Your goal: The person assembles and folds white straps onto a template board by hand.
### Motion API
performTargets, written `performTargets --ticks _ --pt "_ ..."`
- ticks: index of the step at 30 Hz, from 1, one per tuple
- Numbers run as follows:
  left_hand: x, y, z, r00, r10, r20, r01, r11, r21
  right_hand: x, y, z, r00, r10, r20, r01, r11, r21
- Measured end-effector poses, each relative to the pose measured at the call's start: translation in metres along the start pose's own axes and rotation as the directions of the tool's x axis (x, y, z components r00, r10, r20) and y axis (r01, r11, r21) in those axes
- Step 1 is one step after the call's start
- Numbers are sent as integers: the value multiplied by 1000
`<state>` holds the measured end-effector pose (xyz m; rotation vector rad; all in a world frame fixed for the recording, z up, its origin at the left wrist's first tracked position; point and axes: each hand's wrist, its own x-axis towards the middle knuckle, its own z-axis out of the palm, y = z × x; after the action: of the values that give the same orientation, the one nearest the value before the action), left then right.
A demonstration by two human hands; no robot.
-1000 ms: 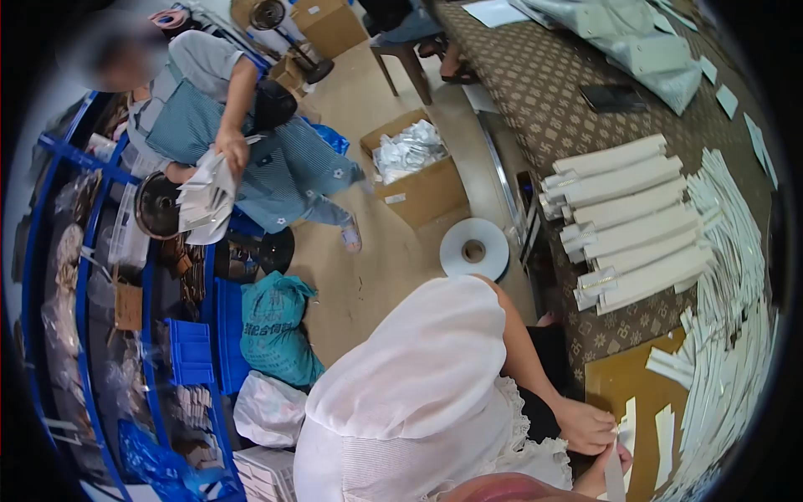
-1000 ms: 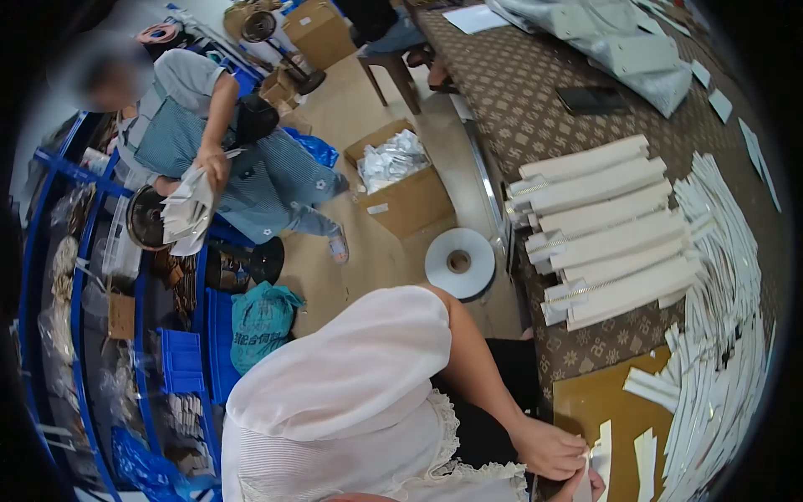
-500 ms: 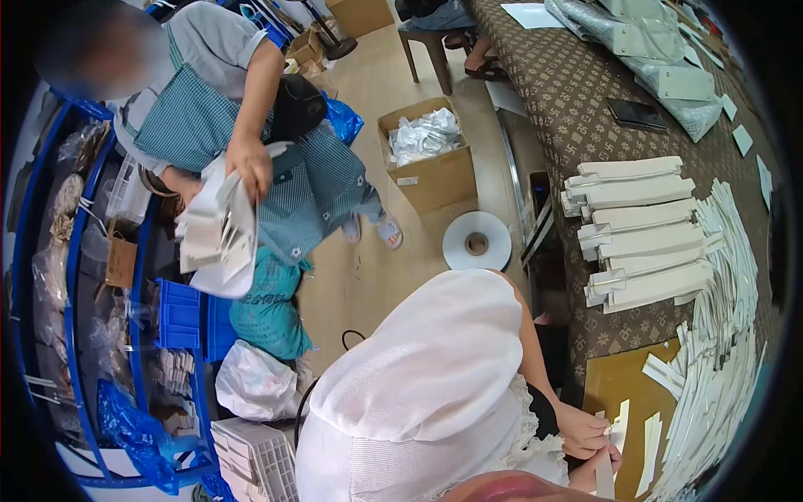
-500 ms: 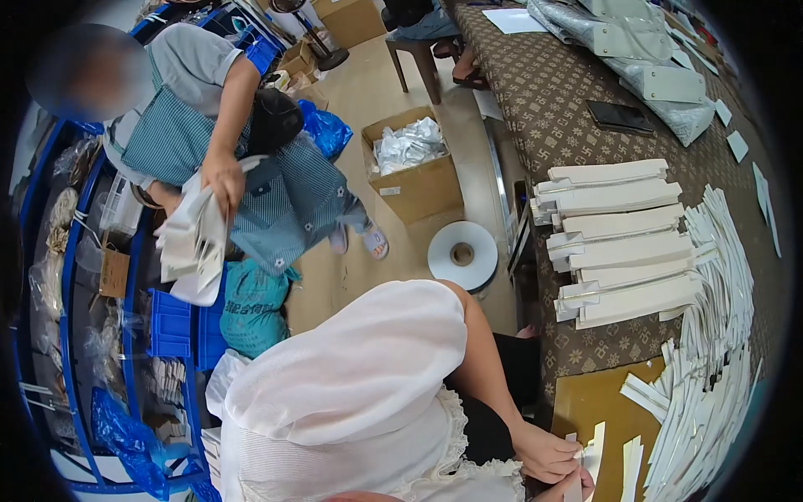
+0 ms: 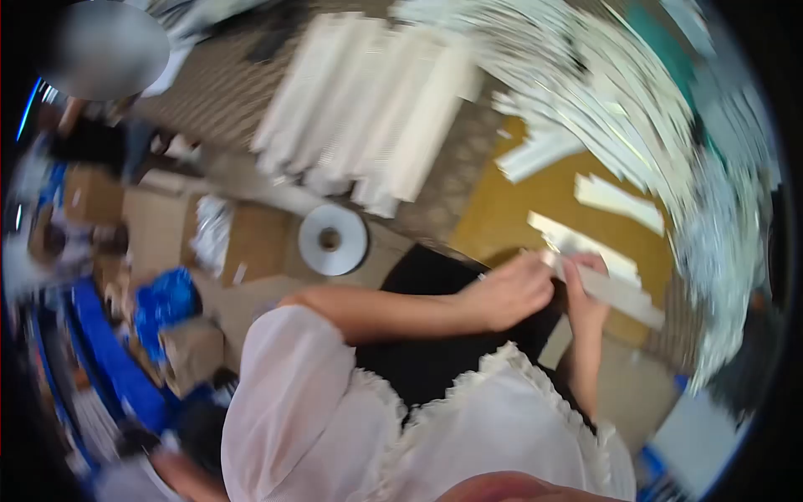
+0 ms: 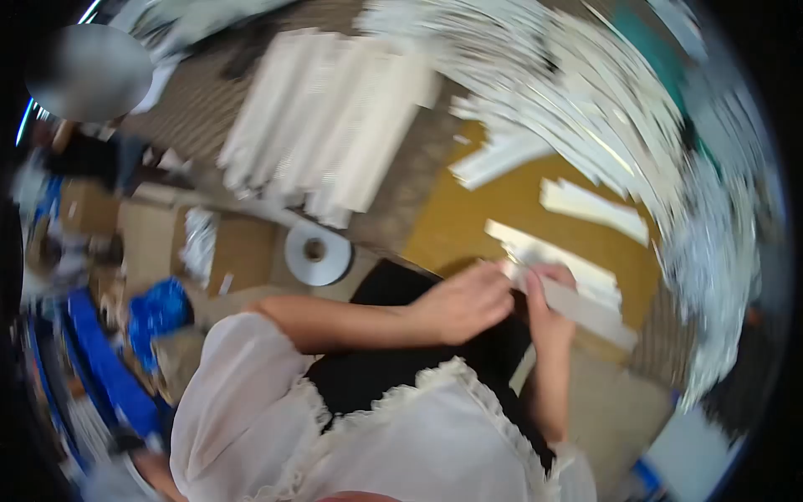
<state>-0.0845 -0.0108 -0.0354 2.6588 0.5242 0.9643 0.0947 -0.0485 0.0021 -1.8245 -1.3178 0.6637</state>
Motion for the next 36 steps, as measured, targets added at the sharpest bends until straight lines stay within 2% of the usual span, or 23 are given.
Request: performTargets --ticks 2,3,5,8,9,12,17,20,24,36 --pt "-1 1 -12 991 9 133 -23 994 104 0 6 4 996 -68 -52 67 998 -17" --pt "-1 1 -16 988 56 143 -62 997 40 0 5 4 995 -87 -47 84 994 -62" --pt "0 0 -20 991 -25 133 25 1000 1 -2 3 2 996 -66 -60 58 991 -122" --pt "2 -4 -25 986 -8 164 20 997 -70 -1 -5 1 993 -115 -20 108 970 -219" --pt "1 -6 -25 985 -16 172 31 996 -82 -2 -7 0 996 -89 -30 80 971 -227" --pt "0 -9 -21 984 1 177 12 997 -71 -2 -12 -6 999 -51 4 51 993 -105" --pt "2 -17 -22 985 16 174 2 995 -103 -12 1 -34 994 -73 -77 58 981 -184" --pt "4 -19 -21 984 24 178 -11 997 -75 -19 13 -52 982 162 -99 -151 983 104" --pt "7 -19 -19 987 23 158 -20 1000 -17 -18 20 -62 993 71 -94 -70 997 10" --pt "8 -22 -23 964 83 254 -109 990 89 -15 19 -57 987 91 -135 -101 992 -76"
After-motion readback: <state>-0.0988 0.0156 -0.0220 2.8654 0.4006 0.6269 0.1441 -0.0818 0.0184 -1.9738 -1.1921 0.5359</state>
